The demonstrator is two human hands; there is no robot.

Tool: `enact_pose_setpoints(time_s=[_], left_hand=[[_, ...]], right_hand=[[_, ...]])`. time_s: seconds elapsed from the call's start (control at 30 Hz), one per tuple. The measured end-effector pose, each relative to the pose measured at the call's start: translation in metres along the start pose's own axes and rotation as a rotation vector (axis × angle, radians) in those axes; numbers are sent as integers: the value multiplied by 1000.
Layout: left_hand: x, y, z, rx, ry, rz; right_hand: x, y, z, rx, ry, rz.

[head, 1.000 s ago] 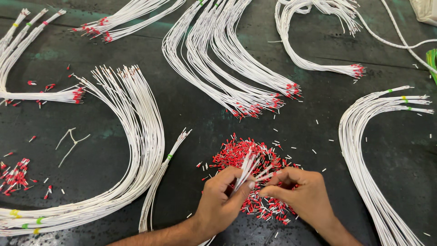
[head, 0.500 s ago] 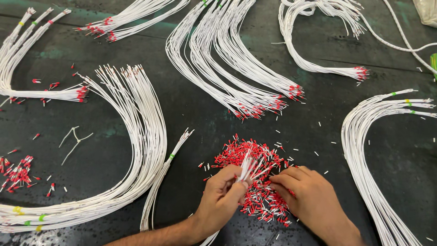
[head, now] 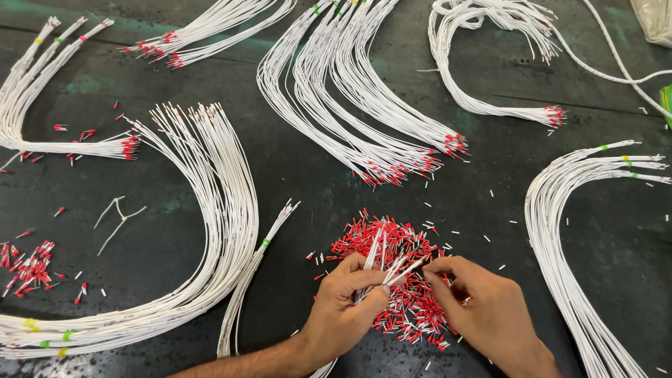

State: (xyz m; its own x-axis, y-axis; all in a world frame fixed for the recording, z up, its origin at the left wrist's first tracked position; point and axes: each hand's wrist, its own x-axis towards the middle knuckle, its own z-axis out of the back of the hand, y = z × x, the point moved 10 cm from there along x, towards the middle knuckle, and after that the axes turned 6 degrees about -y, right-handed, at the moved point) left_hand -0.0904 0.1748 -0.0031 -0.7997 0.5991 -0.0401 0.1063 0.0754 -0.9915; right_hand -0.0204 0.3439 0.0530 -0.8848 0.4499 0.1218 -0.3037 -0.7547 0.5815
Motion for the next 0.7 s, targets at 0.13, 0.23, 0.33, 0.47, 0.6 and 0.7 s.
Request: enact_pose_setpoints(time_s=[0.13, 0.23, 0.33, 0.47, 0.6, 0.7], left_hand=[[2, 1, 0, -7, -15, 6], [3, 3, -1, 14, -15, 15], [3, 3, 0, 69, -23, 1], [4, 0, 2, 87, -36, -22], [4, -1, 2, 60, -40, -30], [4, -2, 4, 90, -47, -44]], right_hand=[[-2, -19, 0, 220, 3, -170], [-1, -30, -1, 492, 5, -264], [1, -38, -5, 652, -6, -323], [2, -44, -8, 776, -47, -340], [2, -51, -11, 837, -96, -378], [3, -52, -16, 917, -99, -383]])
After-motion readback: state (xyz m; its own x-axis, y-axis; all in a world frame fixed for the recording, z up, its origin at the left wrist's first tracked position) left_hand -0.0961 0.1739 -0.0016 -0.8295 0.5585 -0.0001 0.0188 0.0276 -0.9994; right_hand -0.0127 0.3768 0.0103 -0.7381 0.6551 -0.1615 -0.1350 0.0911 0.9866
